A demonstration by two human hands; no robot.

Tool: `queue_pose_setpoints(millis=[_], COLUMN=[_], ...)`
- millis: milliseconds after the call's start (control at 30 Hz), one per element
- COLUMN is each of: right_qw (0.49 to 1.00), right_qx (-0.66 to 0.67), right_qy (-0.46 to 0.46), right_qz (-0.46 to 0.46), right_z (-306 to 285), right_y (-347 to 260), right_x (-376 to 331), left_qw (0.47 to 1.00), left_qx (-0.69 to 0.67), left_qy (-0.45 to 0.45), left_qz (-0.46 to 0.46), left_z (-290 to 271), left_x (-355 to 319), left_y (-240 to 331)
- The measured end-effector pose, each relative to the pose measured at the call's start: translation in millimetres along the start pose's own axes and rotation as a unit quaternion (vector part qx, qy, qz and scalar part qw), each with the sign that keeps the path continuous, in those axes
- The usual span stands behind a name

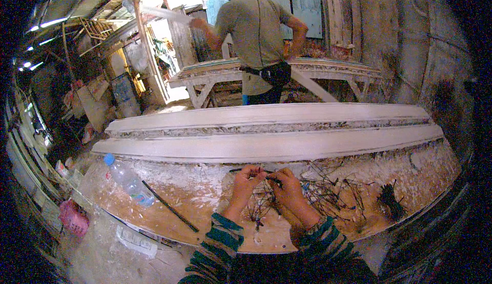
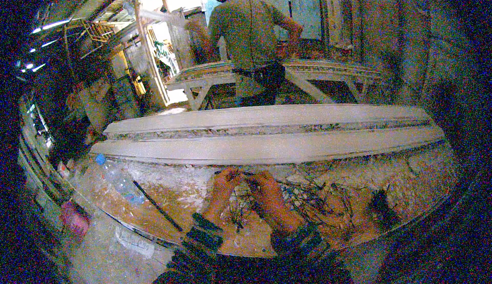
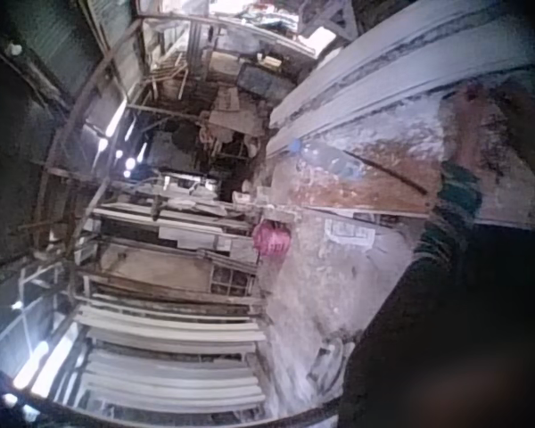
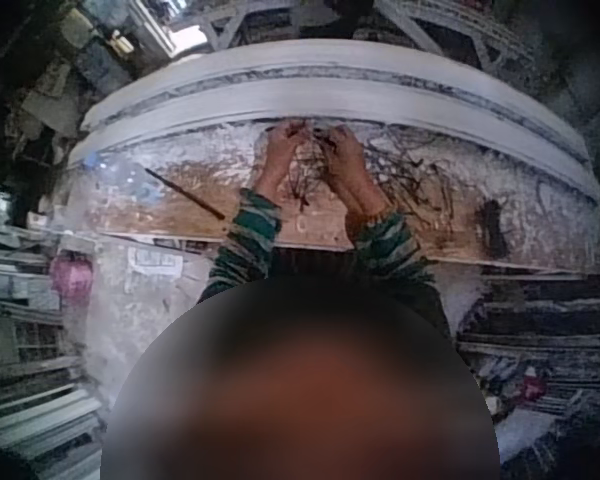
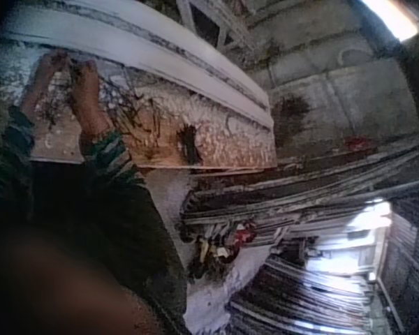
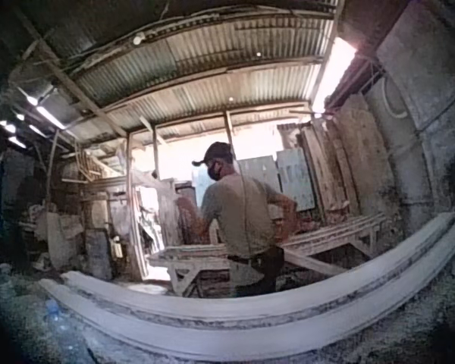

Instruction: The person repeatedly picks up black zip ties and ties them into loops on a workbench. They handle the ties one at a time, forming loops and placing them back on the table.

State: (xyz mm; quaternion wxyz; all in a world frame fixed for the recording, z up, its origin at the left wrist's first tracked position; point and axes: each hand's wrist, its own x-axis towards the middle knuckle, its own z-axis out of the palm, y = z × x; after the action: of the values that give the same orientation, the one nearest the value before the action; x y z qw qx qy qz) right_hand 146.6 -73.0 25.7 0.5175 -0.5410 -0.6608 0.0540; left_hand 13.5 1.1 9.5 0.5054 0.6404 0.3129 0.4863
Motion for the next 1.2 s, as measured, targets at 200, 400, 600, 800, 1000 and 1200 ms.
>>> queue_pose_setpoints(millis=[200, 400, 600, 800, 1000, 1200], right_qw=[0.967, 0.887, 0.789, 0.815, 0.852, 0.918], right_qx=[0.198, 0.379, 0.569, 0.541, 0.489, 0.343], right_qy=[0.008, 0.060, 0.027, -0.059, -0.075, -0.043], right_qz=[0.160, 0.257, 0.228, 0.200, 0.173, 0.193], right_z=[4.6, -3.7, -14.7, -6.9, -0.9, -15.4], right_y=[26.2, 35.0, 18.9, 24.1, 36.6, 12.9], right_x=[2.5, 4.4, 10.5, 3.7, 0.8, 10.8], left_qw=[0.983, 0.988, 0.999, 0.997, 0.989, 0.996], left_qx=[-0.035, -0.031, -0.034, 0.041, 0.095, 0.004], left_qy=[-0.169, -0.137, -0.026, 0.070, 0.101, -0.053], left_qz=[-0.057, -0.064, -0.007, -0.018, 0.051, -0.074], left_z=[8.8, 5.1, -6.4, -17.0, -15.7, -11.7], left_x=[1.5, -1.3, 8.7, 9.6, 15.4, 16.0], left_y=[-11.2, -13.3, -24.7, -30.6, -39.3, -38.0])
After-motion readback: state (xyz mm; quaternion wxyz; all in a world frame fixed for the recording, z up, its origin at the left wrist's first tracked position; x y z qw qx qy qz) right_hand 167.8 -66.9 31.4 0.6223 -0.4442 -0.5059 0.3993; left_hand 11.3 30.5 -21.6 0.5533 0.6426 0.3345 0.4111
